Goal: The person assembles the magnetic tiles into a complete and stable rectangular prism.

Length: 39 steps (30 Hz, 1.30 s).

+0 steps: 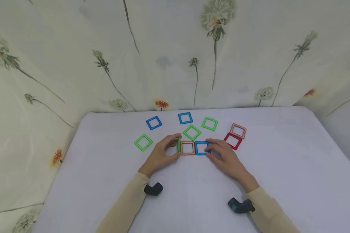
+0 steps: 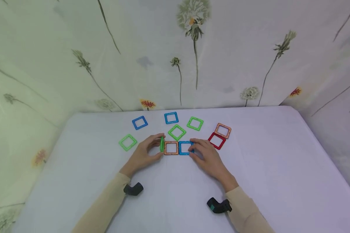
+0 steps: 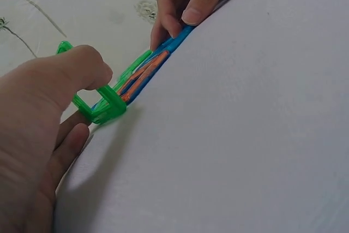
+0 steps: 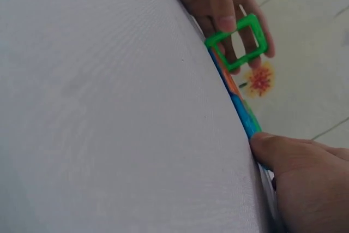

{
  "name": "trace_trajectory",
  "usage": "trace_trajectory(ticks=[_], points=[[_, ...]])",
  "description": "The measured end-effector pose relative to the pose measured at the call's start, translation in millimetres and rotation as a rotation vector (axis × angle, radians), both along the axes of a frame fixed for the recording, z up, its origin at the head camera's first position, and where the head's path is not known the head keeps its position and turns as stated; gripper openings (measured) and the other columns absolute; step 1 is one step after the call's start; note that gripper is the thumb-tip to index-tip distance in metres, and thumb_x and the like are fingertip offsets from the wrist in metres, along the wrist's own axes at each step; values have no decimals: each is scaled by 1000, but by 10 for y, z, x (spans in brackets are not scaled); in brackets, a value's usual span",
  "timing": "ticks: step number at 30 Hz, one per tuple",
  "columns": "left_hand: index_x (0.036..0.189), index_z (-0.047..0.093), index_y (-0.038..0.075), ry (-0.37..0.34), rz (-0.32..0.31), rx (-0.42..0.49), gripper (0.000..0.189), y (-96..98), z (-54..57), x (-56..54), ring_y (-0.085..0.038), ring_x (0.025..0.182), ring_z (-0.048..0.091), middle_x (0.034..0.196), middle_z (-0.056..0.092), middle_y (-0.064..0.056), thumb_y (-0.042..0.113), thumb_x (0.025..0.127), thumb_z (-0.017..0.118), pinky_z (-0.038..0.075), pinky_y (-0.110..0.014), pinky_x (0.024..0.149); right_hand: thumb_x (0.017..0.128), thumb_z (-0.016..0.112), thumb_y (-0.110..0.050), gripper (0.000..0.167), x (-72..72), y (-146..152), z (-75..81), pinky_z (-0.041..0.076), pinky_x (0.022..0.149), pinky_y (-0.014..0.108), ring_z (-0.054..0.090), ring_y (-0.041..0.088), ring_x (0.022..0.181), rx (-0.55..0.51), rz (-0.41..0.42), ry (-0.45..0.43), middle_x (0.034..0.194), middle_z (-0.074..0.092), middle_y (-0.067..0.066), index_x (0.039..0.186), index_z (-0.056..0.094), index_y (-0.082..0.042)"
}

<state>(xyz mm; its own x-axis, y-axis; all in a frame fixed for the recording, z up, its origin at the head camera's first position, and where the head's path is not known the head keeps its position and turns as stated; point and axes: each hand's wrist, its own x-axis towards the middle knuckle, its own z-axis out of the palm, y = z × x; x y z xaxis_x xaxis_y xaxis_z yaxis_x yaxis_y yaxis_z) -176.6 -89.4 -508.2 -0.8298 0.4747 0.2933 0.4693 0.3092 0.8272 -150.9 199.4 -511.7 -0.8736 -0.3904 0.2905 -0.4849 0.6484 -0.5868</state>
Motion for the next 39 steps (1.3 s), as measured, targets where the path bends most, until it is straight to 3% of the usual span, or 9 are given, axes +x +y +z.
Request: trace_trajectory(ticks=[7, 14, 21, 26, 39], points=[[143, 37, 16, 2, 19, -42, 74, 14, -15, 9, -6, 126, 47, 140, 47, 3, 10, 80, 75, 43, -18, 101, 89, 66, -22, 19, 4, 15, -37, 41, 101, 49, 40, 20, 130, 12, 5, 6, 139, 50, -1, 107, 62, -25], [142, 39, 15, 33, 31, -62, 74, 21, 5, -5, -11, 120, 50, 129, 48, -4, 9, 78, 75, 45, -19, 99, 89, 66, -21, 20, 0, 13, -3, 42, 101, 48, 39, 22, 131, 24, 8, 6, 140, 48, 2, 109, 62, -23], [144, 35, 22, 41, 65, -143, 76, 22, -28, 14, -5, 99, 58, 109, 60, 5, 14, 80, 74, 51, -23, 90, 89, 65, -20, 22, 25, 21, 12, 42, 102, 47, 39, 20, 131, 14, 1, -19, 140, 48, 1, 111, 62, -21], [146, 31, 26, 43, 53, -140, 77, -1, -34, 29, -3, 88, 59, 96, 66, 8, 14, 82, 72, 52, -24, 83, 89, 66, -20, 23, 36, 23, 18, 42, 102, 47, 39, 20, 131, 14, -2, -28, 140, 48, 1, 111, 62, -21], [147, 23, 21, -6, 35, -120, 78, 16, -16, 61, -3, 83, 59, 94, 66, 14, 19, 85, 70, 49, -25, 83, 90, 64, -22, 24, 42, 49, 1, 43, 101, 47, 39, 20, 132, 10, -3, -43, 141, 47, 0, 114, 60, -24]])
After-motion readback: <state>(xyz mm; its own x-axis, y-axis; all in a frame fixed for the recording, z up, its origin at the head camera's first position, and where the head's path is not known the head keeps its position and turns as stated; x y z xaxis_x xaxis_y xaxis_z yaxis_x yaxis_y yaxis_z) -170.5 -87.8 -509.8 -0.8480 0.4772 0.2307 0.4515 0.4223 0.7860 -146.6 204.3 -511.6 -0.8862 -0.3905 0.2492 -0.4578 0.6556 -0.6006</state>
